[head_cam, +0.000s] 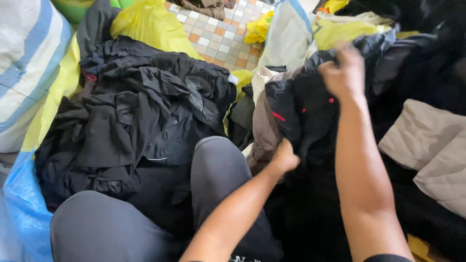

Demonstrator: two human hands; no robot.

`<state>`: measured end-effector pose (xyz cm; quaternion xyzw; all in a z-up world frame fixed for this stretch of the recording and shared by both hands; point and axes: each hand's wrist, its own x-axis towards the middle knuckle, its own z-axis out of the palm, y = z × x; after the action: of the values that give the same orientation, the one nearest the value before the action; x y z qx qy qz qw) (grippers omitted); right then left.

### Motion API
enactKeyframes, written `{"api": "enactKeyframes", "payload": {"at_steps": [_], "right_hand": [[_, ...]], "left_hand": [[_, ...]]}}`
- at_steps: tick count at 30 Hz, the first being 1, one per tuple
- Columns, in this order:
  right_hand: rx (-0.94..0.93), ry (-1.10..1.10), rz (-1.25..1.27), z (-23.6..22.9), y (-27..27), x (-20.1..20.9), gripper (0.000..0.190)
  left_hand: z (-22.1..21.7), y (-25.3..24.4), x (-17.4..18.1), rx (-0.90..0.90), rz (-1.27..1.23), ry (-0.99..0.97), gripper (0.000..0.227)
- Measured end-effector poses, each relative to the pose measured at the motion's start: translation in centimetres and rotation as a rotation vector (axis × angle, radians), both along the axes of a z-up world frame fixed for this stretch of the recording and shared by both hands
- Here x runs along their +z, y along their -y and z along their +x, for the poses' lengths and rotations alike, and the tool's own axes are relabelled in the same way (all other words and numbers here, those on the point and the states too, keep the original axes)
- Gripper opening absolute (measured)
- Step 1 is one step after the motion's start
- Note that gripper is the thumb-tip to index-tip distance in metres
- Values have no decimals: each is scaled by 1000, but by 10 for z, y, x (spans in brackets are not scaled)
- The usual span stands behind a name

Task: The person is sitting on the floor, sorting through a large pile of clothes, picking up items one by one, unfolding them for inspection, and then placing them aside.

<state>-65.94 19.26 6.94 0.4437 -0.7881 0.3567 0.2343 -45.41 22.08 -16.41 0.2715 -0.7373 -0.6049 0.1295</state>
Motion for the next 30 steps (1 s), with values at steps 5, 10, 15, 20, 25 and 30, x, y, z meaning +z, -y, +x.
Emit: {"api": "enactKeyframes", "payload": {"at_steps": [5, 10, 15, 20, 25, 30], "right_hand": [[-299, 293, 856, -12, 11, -146, 103], [-403, 395, 922, -2, 23, -158, 104], [-398, 302, 1031, -12, 21, -155, 102], [-529, 478, 1026, 56, 64, -88, 105], [-134, 369, 592, 139, 138, -63, 92], [415, 359, 674, 236, 227, -53, 85]], "left_hand": [[34, 12, 37, -53, -69, 256, 55], [59, 23, 40, 329, -474, -49, 107], [81, 31, 29, -223, -613, -28, 77], [94, 31, 67, -583, -396, 253, 93], [138, 52, 64, -389, -581, -406, 37], [307, 192, 142, -115, -900, -164, 42]]}}
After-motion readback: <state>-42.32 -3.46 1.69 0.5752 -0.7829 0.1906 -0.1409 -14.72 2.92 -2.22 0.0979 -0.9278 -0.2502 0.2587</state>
